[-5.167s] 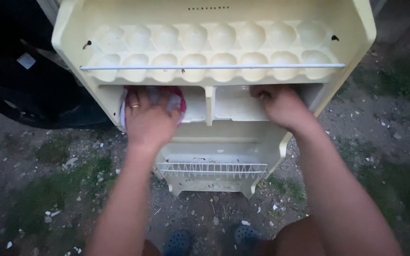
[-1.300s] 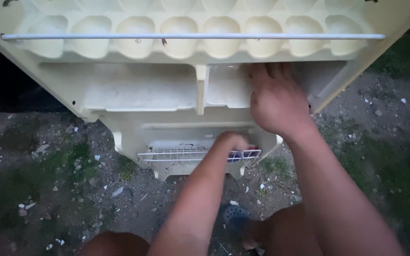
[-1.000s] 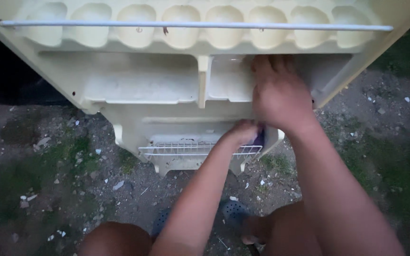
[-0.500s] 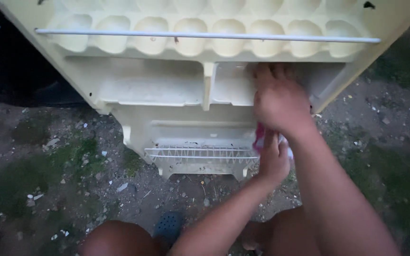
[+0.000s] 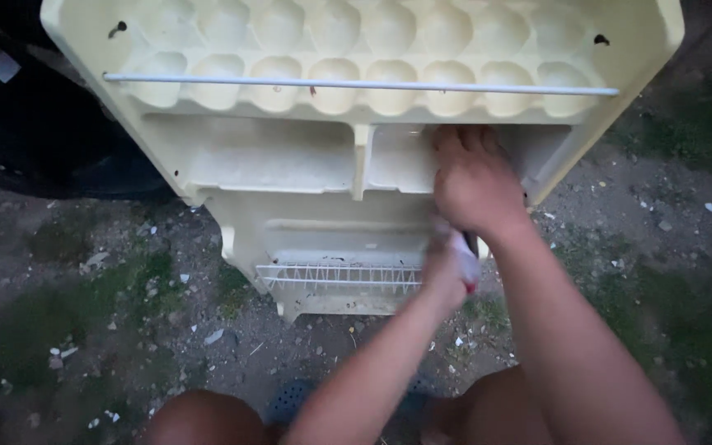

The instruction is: Wiping down the interior compartments and shelves of a detached refrigerator door with a cloth.

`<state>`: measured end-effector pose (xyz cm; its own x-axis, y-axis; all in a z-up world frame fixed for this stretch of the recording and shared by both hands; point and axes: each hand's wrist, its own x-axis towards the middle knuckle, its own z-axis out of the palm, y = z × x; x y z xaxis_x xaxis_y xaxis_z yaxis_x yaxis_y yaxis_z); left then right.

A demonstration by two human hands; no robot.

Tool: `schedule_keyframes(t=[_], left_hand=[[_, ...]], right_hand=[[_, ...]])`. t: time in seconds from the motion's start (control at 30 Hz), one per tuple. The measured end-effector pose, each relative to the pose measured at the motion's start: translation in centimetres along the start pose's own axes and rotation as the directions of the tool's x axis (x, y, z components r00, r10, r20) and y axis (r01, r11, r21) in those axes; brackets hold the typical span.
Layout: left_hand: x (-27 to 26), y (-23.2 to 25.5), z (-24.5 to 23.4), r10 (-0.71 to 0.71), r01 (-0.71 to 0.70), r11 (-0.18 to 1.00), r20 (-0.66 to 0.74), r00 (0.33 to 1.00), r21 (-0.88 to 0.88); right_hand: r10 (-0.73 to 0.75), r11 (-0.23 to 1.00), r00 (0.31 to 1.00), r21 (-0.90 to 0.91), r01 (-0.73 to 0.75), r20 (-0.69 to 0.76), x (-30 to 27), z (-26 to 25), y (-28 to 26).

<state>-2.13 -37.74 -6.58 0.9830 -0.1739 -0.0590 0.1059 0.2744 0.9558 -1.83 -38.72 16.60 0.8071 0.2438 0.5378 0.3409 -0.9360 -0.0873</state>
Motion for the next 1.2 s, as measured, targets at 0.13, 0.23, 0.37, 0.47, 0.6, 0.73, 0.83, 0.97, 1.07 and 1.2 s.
schedule_keyframes(t=[0.13, 0.23, 0.37, 0.47, 0.6, 0.73, 0.83, 0.97, 1.07, 1.2], left_hand=[[0.4, 5.1, -6.3, -0.442, 0.204, 0.518, -0.056, 0.895, -0.831], [7.7, -13.1, -16.4, -0.067, -0.128, 0.406, -0.169, 0.983, -0.905], [2.2, 2.0, -21.2, -0.257, -0.197, 0.519, -0.371, 0.892, -0.832], [4.1, 0.7, -26.0, -0.48, -0.242, 0.489, -0.49, 0.727, -0.838], [5.9, 2.8, -25.4, -0.321, -0.264, 0.527, -0.477, 0.818, -0.808], [3.9, 4.2, -18.5, -0.36, -0.245, 0.645, -0.571, 0.737, -0.724], [1.8, 4.7, -16.1, -0.247, -0.429, 0.538, -0.622, 0.744, -0.726], [1.8, 6.3, -18.0, -0.309, -0.361, 0.665, -0.681, 0.664, -0.654], [5.5, 3.1, -21.5, -0.426, -0.344, 0.677, -0.728, 0.537, -0.651], [11.0, -3.5, -28.2, -0.324, -0.359, 0.738, -0.767, 0.554, -0.572]], right_hand=[[0.086, 0.995, 0.992, 0.043, -0.09, 0.098, 0.3, -1.2, -1.4], [0.188, 0.976, 0.969, 0.078, -0.203, 0.16, 0.5, -1.5, -1.5], [0.12, 0.99, 0.986, 0.056, -0.128, 0.114, 0.4, -0.6, -0.4], [0.021, 0.998, 0.998, 0.054, -0.024, 0.058, 0.1, -0.4, -0.4], [0.1, 0.994, 0.989, 0.025, -0.104, 0.112, 0.0, -0.5, -0.3], [0.021, 1.0, 0.998, -0.007, -0.021, 0.06, 0.1, -0.5, -0.5], [0.083, 0.996, 0.991, 0.022, -0.086, 0.101, 0.3, -0.8, -0.7], [0.021, 1.0, 0.998, 0.015, -0.021, 0.051, 0.2, -0.9, -0.7], [0.154, 0.987, 0.968, 0.023, -0.161, 0.198, 0.3, -1.5, -1.3], [0.118, 0.992, 0.983, 0.021, -0.123, 0.142, 0.1, -1.1, -1.0]])
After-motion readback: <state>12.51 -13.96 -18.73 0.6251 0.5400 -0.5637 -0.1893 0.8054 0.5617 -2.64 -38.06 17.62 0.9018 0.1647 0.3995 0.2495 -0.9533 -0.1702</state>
